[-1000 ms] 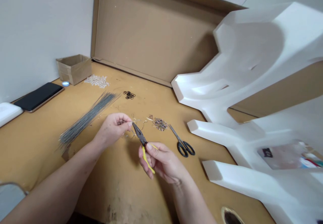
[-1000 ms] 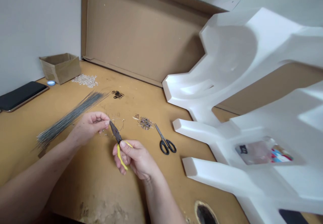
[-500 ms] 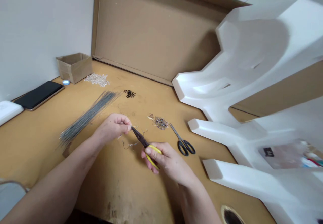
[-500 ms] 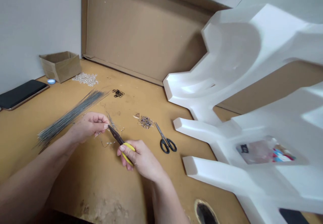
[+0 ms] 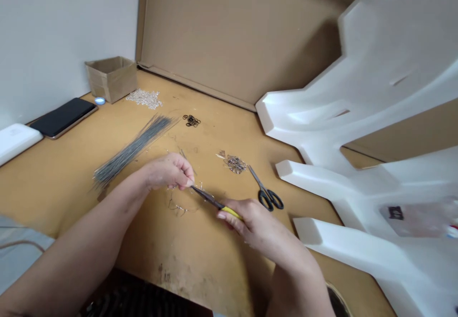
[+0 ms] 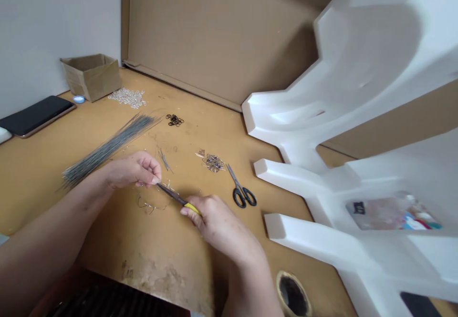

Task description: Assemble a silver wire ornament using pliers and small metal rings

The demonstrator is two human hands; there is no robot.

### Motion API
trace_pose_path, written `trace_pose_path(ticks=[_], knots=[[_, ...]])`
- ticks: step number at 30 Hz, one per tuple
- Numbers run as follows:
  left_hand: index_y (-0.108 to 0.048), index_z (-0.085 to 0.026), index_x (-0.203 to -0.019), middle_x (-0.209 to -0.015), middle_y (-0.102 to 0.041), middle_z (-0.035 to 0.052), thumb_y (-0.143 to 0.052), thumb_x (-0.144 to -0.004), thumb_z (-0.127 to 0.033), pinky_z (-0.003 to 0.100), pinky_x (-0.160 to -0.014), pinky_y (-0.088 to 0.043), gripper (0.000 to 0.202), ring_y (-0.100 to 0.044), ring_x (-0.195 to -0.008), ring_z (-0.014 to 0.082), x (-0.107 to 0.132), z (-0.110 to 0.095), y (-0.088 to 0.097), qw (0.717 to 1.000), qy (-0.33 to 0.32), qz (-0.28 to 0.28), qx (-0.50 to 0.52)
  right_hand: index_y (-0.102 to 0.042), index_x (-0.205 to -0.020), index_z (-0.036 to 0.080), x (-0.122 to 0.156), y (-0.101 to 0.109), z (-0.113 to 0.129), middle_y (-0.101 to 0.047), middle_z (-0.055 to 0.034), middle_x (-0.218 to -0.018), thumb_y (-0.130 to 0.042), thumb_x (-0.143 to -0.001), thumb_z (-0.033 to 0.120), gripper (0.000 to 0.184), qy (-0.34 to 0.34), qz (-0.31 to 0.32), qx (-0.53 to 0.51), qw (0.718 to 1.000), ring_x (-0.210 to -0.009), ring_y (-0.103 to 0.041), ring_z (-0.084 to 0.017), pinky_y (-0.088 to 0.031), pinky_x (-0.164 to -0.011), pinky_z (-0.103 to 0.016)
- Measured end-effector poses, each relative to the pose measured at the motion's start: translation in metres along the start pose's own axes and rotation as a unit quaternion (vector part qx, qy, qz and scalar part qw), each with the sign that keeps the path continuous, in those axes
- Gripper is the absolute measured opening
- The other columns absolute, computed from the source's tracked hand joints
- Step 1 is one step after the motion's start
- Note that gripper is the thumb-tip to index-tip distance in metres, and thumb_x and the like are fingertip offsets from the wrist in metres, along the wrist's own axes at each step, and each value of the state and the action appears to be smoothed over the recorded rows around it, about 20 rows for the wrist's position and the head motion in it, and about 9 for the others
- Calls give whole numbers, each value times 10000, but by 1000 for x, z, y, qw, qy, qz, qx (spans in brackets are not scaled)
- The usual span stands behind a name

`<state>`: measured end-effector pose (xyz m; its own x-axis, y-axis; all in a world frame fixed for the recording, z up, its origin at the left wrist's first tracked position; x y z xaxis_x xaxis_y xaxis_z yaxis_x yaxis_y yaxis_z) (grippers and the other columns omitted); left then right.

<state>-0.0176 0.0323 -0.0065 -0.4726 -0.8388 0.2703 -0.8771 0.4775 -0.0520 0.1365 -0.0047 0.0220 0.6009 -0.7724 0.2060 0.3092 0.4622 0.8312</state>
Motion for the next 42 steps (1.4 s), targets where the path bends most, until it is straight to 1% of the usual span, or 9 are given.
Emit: trace_pose_path(ticks=[3, 8, 12, 16, 19, 23, 30, 36, 42], knots=[[-545, -152, -437, -368, -472, -39, -508, -468, -145, 187, -365, -203, 49, -305, -339, 45, -1, 2, -1, 999, 3, 8, -44, -512, -598, 181, 5, 0, 3, -472, 16, -470, -427, -830, 366, 308, -12, -23, 72, 997, -402, -348, -77, -230, -435, -247], [-534, -153, -413, -363, -441, -42, -483, -475, -123, 195, -388, -216, 85, -321, -368, 61, -3, 4, 1, 991, -13, -32, -129, -507, -572, 188, 12, -1, 19, -522, -18, -482, -402, -759, 124, 224, -25, -70, 237, 969, -416, -399, -100, -192, -445, -273], [-522, -165, -418, -380, -433, -39, -458, -483, -100, 209, -418, -261, 112, -370, -407, 90, -4, 5, 1, 976, -16, -96, -196, -542, -628, 174, 9, -8, 24, -525, -40, -477, -356, -701, 32, 244, -45, -82, 322, 942, -404, -398, -115, -176, -440, -283], [-491, -170, -427, -410, -435, -35, -446, -485, -49, 219, -458, -291, 141, -391, -443, 101, -5, 5, 0, 951, -17, -170, -257, -557, -660, 149, 4, -15, 21, -527, -64, -483, -351, -679, 12, 248, -57, -132, 335, 931, -413, -423, -129, -192, -442, -283], [-493, -172, -463, -442, -440, -41, -459, -509, -55, 215, -460, -279, 130, -381, -453, 95, -5, 1, 1, 945, -70, -216, -236, -550, -675, 145, 3, -15, 19, -542, -79, -516, -362, -701, 32, 221, -72, -173, 309, 933, -452, -465, -142, -207, -449, -277], [-474, -169, -491, -442, -418, -54, -480, -574, -130, 200, -448, -270, 92, -371, -440, 79, -4, -3, 8, 957, -111, -250, -100, -524, -694, 167, 1, -9, 15, -554, -65, -562, -357, -824, 238, 223, -94, -182, 242, 948, -479, -471, -143, -215, -446, -260], [-509, -155, -555, -464, -498, -51, -536, -572, -228, 193, -420, -274, 79, -348, -385, 49, -1, -6, 15, 960, -102, -253, 69, -392, -575, 189, -6, -4, 6, -437, 25, -506, -320, -840, 491, 408, -86, -120, -52, 988, -461, -384, -96, -276, -453, -227], [-526, -153, -594, -489, -531, -42, -560, -578, -262, 191, -426, -300, 115, -371, -394, 47, -2, -3, 14, 958, -125, -242, 92, -414, -598, 178, -10, -10, 7, -453, 17, -543, -291, -816, 579, 473, -62, -93, -167, 980, -517, -414, -108, -305, -493, -234], [-522, -156, -581, -492, -522, -40, -539, -615, -256, 194, -422, -300, 107, -374, -399, 51, 0, -6, 11, 957, -141, -246, 58, -416, -592, 179, -10, -10, 9, -436, 23, -534, -300, -812, 583, 475, -67, -114, -177, 975, -511, -401, -106, -302, -493, -232]])
Point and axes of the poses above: each hand's wrist, its own x-axis away from the middle knuckle, its own y-axis out of the back of the hand, z = x × y, the point moved 5 cm from there along -x, towards the middle knuckle
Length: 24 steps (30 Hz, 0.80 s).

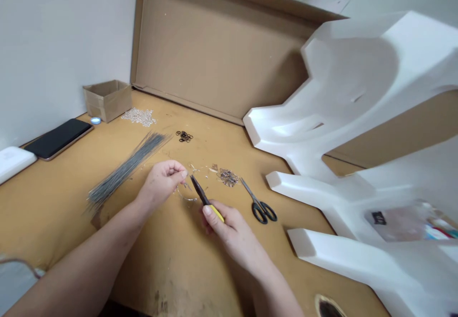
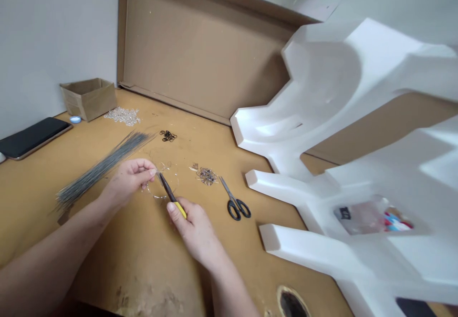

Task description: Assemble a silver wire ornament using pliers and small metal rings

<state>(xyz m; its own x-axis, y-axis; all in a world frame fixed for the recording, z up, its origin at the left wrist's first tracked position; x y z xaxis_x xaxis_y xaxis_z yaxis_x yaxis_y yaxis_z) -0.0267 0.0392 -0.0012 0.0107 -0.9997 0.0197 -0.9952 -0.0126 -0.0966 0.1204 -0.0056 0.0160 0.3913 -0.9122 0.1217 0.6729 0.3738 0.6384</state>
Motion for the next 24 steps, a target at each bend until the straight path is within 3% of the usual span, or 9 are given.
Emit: trace_pose_path(ticks=[8, 24], knots=[[-521, -160, -593, -505, -528, -40, -528, -636, -251, 198, -435, -327, 101, -402, -408, 58, 3, -3, -2, 1000, 4, 2, -9, -405, -579, 187, -1, 0, 1, -392, 36, -519, -318, -830, 513, 420, 5, -46, 55, 997, -494, -382, -101, -285, -477, -227], [-508, -154, -587, -510, -501, -43, -503, -663, -239, 191, -454, -317, 114, -391, -436, 57, 6, -5, -3, 999, -4, -2, -45, -373, -546, 199, -2, -1, 3, -395, 35, -478, -339, -831, 429, 367, 8, -63, 82, 995, -451, -370, -100, -273, -454, -218]])
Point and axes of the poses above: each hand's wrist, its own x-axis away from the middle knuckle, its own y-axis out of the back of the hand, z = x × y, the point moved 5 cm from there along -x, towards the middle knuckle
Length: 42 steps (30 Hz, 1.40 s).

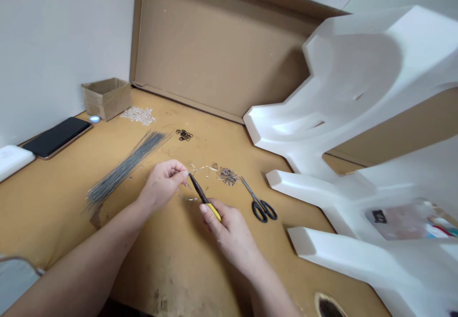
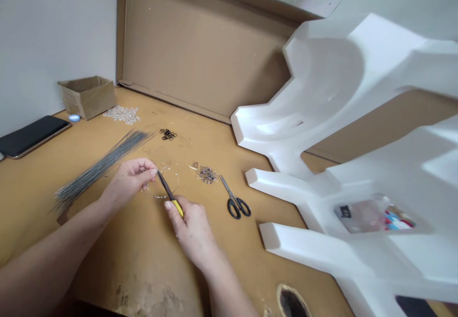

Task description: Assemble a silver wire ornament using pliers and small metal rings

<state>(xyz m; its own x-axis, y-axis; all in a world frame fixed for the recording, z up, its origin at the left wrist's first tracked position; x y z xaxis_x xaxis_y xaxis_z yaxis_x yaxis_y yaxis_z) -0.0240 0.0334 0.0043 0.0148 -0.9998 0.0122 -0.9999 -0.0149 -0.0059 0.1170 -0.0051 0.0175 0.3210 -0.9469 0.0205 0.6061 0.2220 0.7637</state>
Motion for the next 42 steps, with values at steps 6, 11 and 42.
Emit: trace_pose_path(ticks=[6, 11, 42], knots=[[-506, -158, -597, -489, -459, -53, -483, -680, -248, 191, -440, -293, 125, -364, -438, 62, 1, -1, 1, 999, -17, -20, -29, -340, -556, 205, -1, 1, 0, -356, 41, -484, -322, -828, 434, 356, -13, -14, 40, 999, -458, -340, -104, -263, -457, -219], [-509, -154, -596, -512, -489, -47, -493, -671, -235, 194, -459, -309, 112, -385, -448, 61, -1, -3, 1, 1000, -11, -11, -11, -344, -563, 203, -2, 0, -2, -362, 42, -493, -317, -830, 438, 356, -4, -1, 18, 1000, -461, -350, -101, -267, -461, -216], [-495, -162, -567, -483, -493, -41, -487, -657, -230, 196, -439, -326, 113, -402, -421, 69, 0, -4, 2, 999, -13, -19, -36, -457, -659, 189, -2, 0, -3, -496, -3, -576, -289, -837, 487, 385, 17, -6, 75, 997, -522, -439, -131, -311, -497, -232]])
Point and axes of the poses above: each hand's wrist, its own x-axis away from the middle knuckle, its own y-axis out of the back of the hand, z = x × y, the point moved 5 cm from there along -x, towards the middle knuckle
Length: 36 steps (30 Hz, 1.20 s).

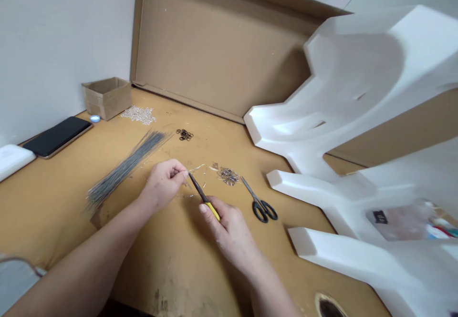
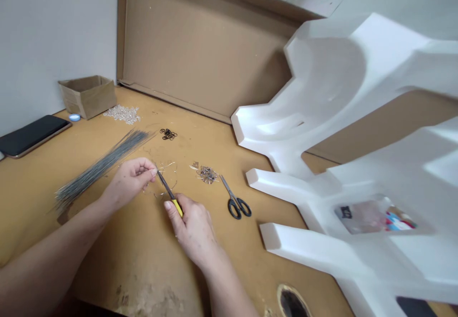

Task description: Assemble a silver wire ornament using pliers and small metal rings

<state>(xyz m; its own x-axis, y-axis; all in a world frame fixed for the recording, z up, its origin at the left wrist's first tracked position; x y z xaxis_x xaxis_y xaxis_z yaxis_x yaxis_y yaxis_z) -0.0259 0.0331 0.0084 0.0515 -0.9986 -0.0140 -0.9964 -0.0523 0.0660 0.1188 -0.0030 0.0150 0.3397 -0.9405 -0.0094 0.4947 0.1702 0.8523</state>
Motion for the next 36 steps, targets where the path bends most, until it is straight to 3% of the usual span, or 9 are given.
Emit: trace_pose_path(ticks=[7, 14, 18, 26, 33, 36], knots=[[-507, -156, -570, -501, -516, -37, -503, -640, -218, 194, -457, -335, 94, -408, -430, 63, -1, -1, 1, 999, 7, 22, 27, -386, -587, 185, 1, 1, 1, -348, 45, -529, -319, -823, 517, 413, -10, 27, -101, 994, -493, -344, -94, -272, -464, -214], [-500, -160, -586, -501, -508, -42, -501, -633, -214, 196, -459, -338, 72, -413, -432, 64, -1, -2, -1, 998, -2, 39, 46, -499, -670, 156, 3, -3, -2, -479, 1, -588, -334, -813, 553, 453, -22, 105, -264, 959, -533, -443, -109, -357, -523, -237], [-498, -159, -589, -505, -510, -39, -493, -631, -210, 198, -463, -341, 66, -412, -432, 63, -1, -3, -1, 998, -5, 50, 47, -527, -728, 147, 2, -4, -4, -509, -9, -610, -357, -807, 554, 448, -23, 117, -318, 941, -524, -451, -104, -368, -520, -237], [-489, -158, -559, -486, -484, -43, -493, -621, -215, 193, -451, -311, 84, -379, -434, 60, -1, -5, 1, 998, -14, 51, 26, -460, -592, 165, 2, 0, -2, -463, 10, -538, -328, -815, 549, 462, -34, 93, -201, 975, -494, -422, -103, -321, -491, -228], [-485, -158, -539, -482, -496, -39, -492, -603, -220, 196, -436, -305, 89, -376, -417, 61, -2, -1, 1, 999, 1, 48, 24, -334, -542, 200, 0, 4, 0, -360, 46, -479, -324, -838, 464, 397, -9, 24, -60, 998, -453, -339, -93, -263, -453, -216], [-490, -158, -537, -487, -508, -35, -491, -601, -225, 195, -427, -304, 93, -374, -409, 60, -3, 2, 2, 998, 10, 52, 18, -363, -566, 204, 1, 4, 0, -407, 34, -485, -309, -847, 443, 373, 5, 10, 18, 1000, -449, -364, -103, -273, -460, -220]])
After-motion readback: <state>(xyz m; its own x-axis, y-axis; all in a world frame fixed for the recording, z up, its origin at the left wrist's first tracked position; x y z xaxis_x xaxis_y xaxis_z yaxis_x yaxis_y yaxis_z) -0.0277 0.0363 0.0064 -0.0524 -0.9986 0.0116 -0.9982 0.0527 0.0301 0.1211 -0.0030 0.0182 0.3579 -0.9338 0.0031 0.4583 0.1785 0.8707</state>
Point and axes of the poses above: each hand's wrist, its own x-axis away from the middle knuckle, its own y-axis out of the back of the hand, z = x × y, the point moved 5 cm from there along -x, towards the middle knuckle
